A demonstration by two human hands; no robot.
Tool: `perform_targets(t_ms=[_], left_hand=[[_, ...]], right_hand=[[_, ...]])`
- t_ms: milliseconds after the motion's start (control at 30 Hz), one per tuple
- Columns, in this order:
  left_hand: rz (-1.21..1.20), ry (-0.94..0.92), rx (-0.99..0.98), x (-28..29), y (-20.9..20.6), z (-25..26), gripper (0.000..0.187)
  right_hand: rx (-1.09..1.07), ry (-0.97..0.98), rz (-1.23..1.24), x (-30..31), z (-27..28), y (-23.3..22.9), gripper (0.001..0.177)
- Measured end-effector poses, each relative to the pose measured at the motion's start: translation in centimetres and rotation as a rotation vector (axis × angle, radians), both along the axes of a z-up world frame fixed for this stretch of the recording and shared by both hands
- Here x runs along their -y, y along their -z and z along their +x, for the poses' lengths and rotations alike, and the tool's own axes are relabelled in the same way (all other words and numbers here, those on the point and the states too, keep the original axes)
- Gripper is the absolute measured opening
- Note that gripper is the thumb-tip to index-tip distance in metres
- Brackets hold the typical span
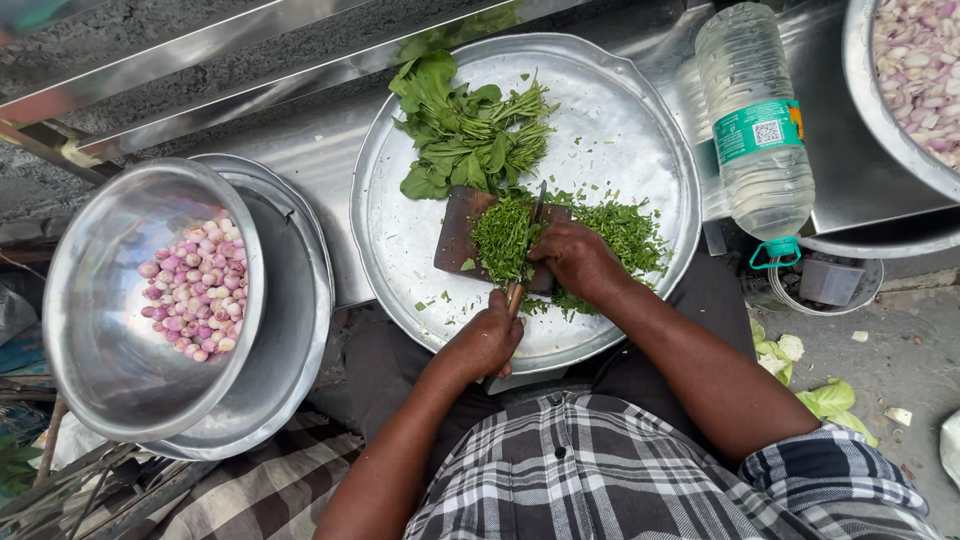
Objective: The person sits at a street food stall and uses a knife to chop green leafy vegetables on a wooden cutting board. The chopped greens accumulate on a large metal tray beside the board.
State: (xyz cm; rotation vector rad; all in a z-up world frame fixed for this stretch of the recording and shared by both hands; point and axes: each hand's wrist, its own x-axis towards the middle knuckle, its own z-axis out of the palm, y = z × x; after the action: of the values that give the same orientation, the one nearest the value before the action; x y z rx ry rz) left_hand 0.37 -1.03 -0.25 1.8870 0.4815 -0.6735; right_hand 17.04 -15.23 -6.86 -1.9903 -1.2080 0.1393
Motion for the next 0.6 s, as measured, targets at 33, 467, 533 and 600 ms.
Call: perform_targets(t_ms=[33,467,533,600], left_hand=[[-0.017,-0.009,-0.020,-0.1,0.0,0.1,0.053],[0.069,-0.009,0.058,-0.2,0.6,-1.2,0.047],[0.086,0.030,0.028,0.4,0.7,-1.2,0.052],[0.084,0.085,-0.005,0.8,0.7,-0.8,0.062]], right_hand=[[0.001,-0.003,0.015,-0.1,0.1,-0.1,0.018],[0.193,0.014,-0.011,1.6,-2.2,-2.1,0.024],[0.114,0.055,0.014,1.7,-2.3,-2.1,0.019],[0.033,0.087,0.026,1.4,-2.2,-2.0,0.013]])
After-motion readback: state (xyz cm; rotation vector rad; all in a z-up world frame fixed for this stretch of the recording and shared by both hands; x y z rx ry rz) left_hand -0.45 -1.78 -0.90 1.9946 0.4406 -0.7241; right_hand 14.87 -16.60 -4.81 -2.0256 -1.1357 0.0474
